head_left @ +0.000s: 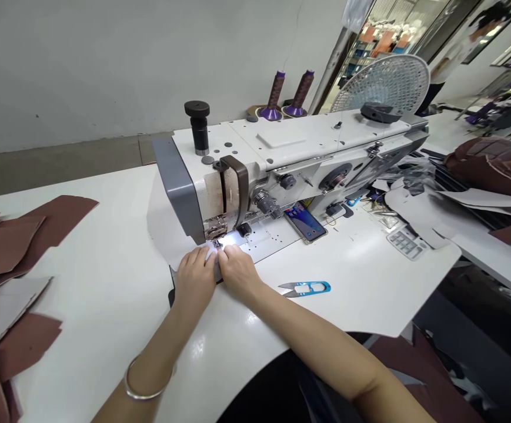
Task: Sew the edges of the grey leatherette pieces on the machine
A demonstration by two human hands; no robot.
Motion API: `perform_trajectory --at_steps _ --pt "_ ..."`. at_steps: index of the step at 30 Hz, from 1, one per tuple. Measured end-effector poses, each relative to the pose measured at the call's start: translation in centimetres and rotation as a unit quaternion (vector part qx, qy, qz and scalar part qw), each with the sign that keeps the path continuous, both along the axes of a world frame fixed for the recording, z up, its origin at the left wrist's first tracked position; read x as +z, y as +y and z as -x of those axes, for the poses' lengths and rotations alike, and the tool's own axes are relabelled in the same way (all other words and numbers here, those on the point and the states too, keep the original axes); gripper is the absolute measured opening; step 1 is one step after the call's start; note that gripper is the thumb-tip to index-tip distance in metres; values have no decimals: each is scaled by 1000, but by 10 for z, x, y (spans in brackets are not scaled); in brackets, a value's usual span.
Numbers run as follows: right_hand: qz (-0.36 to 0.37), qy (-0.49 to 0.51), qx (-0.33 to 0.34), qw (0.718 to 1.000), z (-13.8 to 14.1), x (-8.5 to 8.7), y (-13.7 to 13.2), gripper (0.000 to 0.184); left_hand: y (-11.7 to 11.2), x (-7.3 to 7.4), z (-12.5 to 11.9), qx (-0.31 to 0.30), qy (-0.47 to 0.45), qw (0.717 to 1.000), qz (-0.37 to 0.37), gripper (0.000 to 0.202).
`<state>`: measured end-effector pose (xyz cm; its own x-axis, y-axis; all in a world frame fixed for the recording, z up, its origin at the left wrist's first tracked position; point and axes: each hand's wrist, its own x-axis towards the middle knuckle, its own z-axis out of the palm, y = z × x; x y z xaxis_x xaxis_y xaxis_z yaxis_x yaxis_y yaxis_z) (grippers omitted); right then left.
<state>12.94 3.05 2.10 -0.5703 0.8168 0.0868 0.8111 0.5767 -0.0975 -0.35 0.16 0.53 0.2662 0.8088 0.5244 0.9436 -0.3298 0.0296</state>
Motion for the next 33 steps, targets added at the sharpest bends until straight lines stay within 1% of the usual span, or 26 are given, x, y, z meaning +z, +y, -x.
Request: perform_trajectory --at_steps 6,10,15,22,33 --pt "13 10 -20 1000 -1 -1 -2 16 -2 -1 -2 3 -2 1000 13 32" --pt "19 10 -23 1000 -2 0 -1 16 -1 -4 -1 9 -1 1000 10 32" --pt "5 11 -23 1000 -1 -6 0 16 5 -10 7 8 2 999 35 37" --pt "-14 11 -27 999 1 -12 0 19 14 -17 18 5 -32 998 50 46" --pt "-13 7 -35 999 1 -12 -1 18 17 -20 18 10 -43 998 51 43"
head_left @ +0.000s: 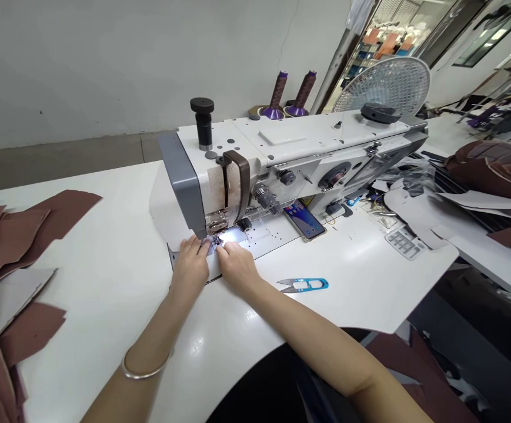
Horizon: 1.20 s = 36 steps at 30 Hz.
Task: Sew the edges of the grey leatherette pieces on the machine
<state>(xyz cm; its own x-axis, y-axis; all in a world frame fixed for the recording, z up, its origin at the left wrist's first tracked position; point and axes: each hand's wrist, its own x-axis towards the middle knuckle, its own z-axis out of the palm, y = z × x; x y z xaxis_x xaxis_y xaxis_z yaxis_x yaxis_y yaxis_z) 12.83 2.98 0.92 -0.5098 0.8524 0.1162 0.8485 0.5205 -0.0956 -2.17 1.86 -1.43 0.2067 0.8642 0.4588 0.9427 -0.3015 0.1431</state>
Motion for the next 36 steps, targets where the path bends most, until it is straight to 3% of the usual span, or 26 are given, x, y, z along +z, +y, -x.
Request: perform_trajectory --at_steps 13,19,25,27,31,33,36 --pt "-17 20 12 1000 0 0 -2 17 -5 5 -3 13 11 1000 4 41" --pt "-4 21 14 1000 1 3 0 17 -11 28 4 216 -22 976 -1 35" --pt "-16 40 34 998 0 3 3 13 1 46 11 227 -156 952 135 36" --pt "-15 46 37 998 -1 3 3 11 14 53 15 255 -229 922 179 31" --pt "-7 52 50 997 -4 6 3 11 50 70 22 271 -492 798 219 21" --pt "-4 54 55 997 -5 8 3 11 67 77 22 221 -564 759 239 25" --pt "-4 57 60 997 -6 11 3 11 85 82 16 84 -676 693 237 36"
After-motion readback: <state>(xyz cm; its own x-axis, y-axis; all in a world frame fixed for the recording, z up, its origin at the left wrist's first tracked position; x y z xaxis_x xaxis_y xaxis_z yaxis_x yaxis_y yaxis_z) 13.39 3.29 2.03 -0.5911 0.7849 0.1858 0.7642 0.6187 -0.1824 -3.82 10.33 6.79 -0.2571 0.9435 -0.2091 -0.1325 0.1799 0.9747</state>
